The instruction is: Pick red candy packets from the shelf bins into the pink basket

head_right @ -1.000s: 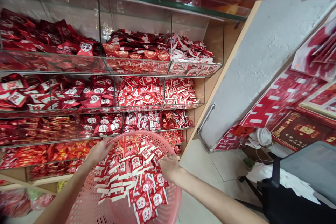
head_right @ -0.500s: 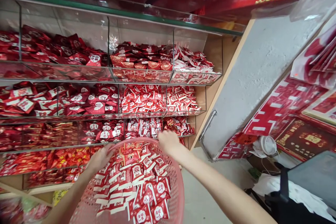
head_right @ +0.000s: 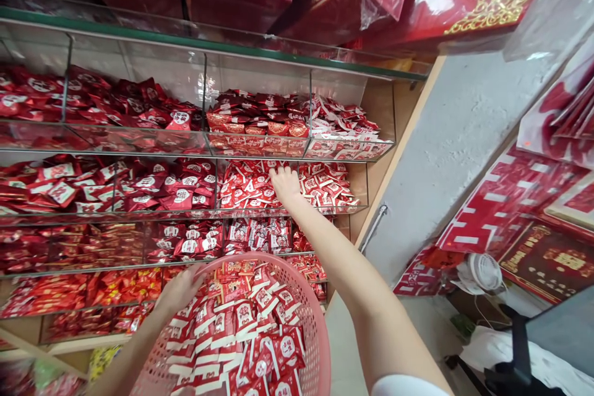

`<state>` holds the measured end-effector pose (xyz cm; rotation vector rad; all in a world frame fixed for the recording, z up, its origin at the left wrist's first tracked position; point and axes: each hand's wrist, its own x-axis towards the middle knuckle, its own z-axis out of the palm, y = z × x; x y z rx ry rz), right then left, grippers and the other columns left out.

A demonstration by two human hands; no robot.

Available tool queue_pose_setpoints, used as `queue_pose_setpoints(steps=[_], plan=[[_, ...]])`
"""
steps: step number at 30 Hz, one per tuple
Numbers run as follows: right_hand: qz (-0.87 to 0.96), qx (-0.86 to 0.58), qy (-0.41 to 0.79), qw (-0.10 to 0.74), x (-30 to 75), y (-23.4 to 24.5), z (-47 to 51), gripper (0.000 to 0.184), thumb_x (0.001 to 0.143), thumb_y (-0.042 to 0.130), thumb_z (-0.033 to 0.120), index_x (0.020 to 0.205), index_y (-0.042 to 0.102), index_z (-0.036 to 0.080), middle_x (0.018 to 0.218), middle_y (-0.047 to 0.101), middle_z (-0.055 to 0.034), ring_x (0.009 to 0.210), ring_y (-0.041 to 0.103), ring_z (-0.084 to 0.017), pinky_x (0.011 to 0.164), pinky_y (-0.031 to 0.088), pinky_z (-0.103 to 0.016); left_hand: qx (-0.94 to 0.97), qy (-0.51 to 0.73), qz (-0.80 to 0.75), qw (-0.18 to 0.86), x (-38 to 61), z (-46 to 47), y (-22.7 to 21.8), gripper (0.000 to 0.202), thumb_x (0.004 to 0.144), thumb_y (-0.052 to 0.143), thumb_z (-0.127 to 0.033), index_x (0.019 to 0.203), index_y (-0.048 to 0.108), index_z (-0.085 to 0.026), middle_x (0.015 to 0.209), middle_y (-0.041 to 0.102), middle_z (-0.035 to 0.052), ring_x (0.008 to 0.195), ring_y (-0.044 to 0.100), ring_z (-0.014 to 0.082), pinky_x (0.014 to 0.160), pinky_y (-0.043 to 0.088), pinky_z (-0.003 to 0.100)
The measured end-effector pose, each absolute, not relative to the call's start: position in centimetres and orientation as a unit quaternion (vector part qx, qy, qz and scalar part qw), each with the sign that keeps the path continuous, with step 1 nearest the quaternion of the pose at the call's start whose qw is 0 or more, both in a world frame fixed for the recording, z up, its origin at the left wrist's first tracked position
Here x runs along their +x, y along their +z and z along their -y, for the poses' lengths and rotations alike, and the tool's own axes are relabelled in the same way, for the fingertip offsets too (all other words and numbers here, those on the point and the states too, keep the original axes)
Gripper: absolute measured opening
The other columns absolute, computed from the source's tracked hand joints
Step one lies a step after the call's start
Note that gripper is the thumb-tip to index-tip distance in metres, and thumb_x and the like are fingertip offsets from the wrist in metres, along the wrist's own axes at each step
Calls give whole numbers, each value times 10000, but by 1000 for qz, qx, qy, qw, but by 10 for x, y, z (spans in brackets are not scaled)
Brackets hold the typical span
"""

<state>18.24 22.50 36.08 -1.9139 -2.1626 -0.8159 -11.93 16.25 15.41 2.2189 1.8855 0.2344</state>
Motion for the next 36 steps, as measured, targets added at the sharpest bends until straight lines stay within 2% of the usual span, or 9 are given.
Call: queue_pose_setpoints(steps=[4,8,13,18,22,26,32,36], plan=[[721,-628,-283,75,185,356,-229,332,810,439,29,1119,485,139,1050,575,-156,964,505,-260,754,401,-351,755,81,-641,115,-119,-162,155,450,905,265,-413,1247,474,-208,1068,677,111,980,631,254,775,458,334],[721,-618,-292,116,188,358,-228,340,809,407,9,1112,482,143,1030,571,-144,931,513,-256,737,412,-349,755,77,-640,119,-119,-162,155,436,904,266,-412,1233,477,-220,1074,676,101,956,638,249,747,457,321],[722,-600,-240,247,190,361,-207,349,809,385,25,1118,482,156,1034,555,-130,941,515,-250,756,428,-351,754,80,-642,109,-120,-162,154,432,902,275,-412,1229,481,-221,1118,656,109,970,631,246,748,450,319],[730,-489,-84,471,193,345,-170,352,807,464,132,1155,462,187,1125,541,-102,1040,514,-225,878,414,-377,755,78,-641,110,-119,-162,154,432,904,273,-420,1228,478,-218,1112,659,108,957,633,238,754,445,312],[680,-448,94,573,195,320,-150,331,790,567,261,1105,488,198,1101,575,-75,1011,539,-200,891,418,-371,751,68,-648,109,-117,-162,157,427,902,284,-404,1235,472,-214,1113,660,108,967,632,233,760,446,304],[633,-434,270,582,193,289,-128,384,758,621,342,1095,487,212,1080,588,-57,922,569,-168,835,452,-337,752,62,-649,101,-116,-161,159,429,900,277,-416,1228,479,-229,1083,672,99,950,636,241,745,450,310],[482,-422,556,530,190,238,-83,517,679,701,308,1141,478,244,955,634,-12,766,599,-133,675,486,-273,752,66,-648,100,-117,-163,158,451,899,273,-449,1222,487,-220,1065,674,106,928,640,244,733,450,306],[315,-380,691,529,190,211,-64,502,649,730,274,1110,543,211,914,658,-17,753,620,-135,727,491,-295,753,59,-648,98,-116,-164,157,432,896,285,-447,1218,484,-238,1033,686,92,926,642,238,753,446,301]])
